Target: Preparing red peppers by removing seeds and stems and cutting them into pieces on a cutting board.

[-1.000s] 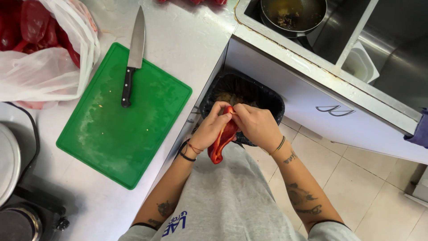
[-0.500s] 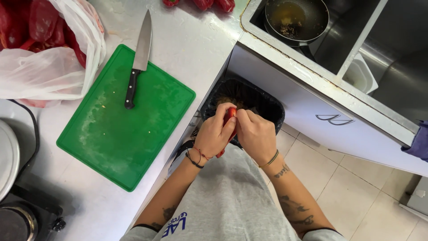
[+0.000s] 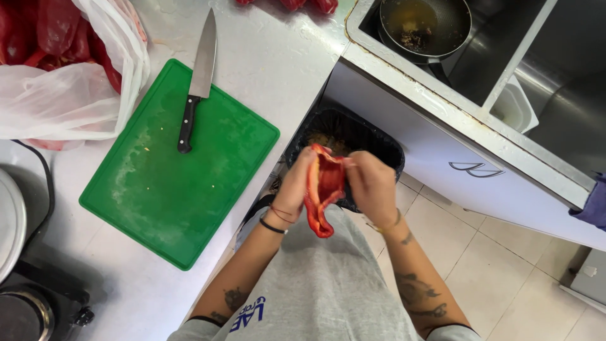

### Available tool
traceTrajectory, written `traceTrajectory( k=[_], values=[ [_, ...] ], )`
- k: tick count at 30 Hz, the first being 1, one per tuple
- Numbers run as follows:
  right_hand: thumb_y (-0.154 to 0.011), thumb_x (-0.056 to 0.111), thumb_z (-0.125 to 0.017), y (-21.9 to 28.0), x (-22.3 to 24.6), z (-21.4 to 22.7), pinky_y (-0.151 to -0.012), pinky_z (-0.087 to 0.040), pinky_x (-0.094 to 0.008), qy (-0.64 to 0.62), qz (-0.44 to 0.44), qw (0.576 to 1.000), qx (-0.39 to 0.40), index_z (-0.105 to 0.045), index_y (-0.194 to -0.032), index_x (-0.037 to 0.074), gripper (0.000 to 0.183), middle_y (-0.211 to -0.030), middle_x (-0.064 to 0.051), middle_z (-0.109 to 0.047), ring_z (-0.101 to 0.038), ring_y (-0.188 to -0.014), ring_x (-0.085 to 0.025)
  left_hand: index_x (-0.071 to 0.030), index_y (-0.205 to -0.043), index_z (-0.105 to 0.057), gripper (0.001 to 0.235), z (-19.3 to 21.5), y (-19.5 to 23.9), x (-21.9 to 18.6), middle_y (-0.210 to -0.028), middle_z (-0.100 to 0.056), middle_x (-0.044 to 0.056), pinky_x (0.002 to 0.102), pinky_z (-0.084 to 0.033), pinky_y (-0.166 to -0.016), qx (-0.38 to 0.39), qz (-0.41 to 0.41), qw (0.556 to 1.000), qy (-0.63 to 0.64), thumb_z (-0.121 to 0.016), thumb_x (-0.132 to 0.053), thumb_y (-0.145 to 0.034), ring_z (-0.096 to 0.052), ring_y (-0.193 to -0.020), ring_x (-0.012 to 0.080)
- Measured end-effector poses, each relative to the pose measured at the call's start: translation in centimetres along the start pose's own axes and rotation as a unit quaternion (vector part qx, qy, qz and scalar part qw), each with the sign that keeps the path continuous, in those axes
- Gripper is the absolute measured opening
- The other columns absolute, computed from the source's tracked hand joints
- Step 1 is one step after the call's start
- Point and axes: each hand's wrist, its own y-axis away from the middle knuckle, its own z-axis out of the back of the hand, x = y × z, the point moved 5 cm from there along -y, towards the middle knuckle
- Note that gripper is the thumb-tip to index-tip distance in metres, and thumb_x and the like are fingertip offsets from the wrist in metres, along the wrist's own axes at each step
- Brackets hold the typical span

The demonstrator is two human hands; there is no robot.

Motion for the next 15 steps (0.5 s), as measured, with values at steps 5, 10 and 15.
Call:
traceTrajectory(
  k=[5,10,15],
  values=[
    [-0.102,0.009,-0.057,1.7,-3.4,3.6,-0.047,-0.053,-0.034,-0.498,-0.116,0.858,0.048,-0.059,-0.092,-0.004,0.017,-0.061,-0.011,-0.056,-0.061,-0.047,-0.021,-0.007,-0.131,-0.052,0.041,0.6,1.0,-3.5,-0.105,-0.067,0.02,0.043,-0.064,-0.078,0.026,-0.016,0.997,0.071,-0.045,-0.037,-0.103,-0.072,-0.09,0.0282],
    [-0.089,0.004,-0.069,3.8,-9.7,3.2,-0.051,-0.057,-0.045,-0.65,-0.097,0.75,0.067,-0.061,-0.09,-0.011,0.017,-0.073,-0.02,-0.053,-0.066,-0.059,-0.034,-0.009,-0.134,-0.055,0.046,2.1,0.2,-3.5,-0.108,-0.067,0.019,0.039,-0.063,-0.081,0.028,-0.05,0.996,0.062,-0.046,-0.04,-0.101,-0.071,-0.095,0.0251],
    [-0.093,0.027,-0.075,8.7,-16.3,-0.5,-0.098,-0.049,-0.064,0.034,-0.306,0.915,0.26,-0.042,-0.153,-0.006,0.077,-0.141,-0.04,-0.05,-0.056,-0.123,-0.056,-0.009,-0.138,-0.054,0.047,2.4,0.4,-3.9,-0.117,-0.066,0.02,0.042,-0.06,-0.089,0.031,-0.075,0.992,0.097,-0.043,-0.038,-0.103,-0.07,-0.103,0.0277]
  ],
)
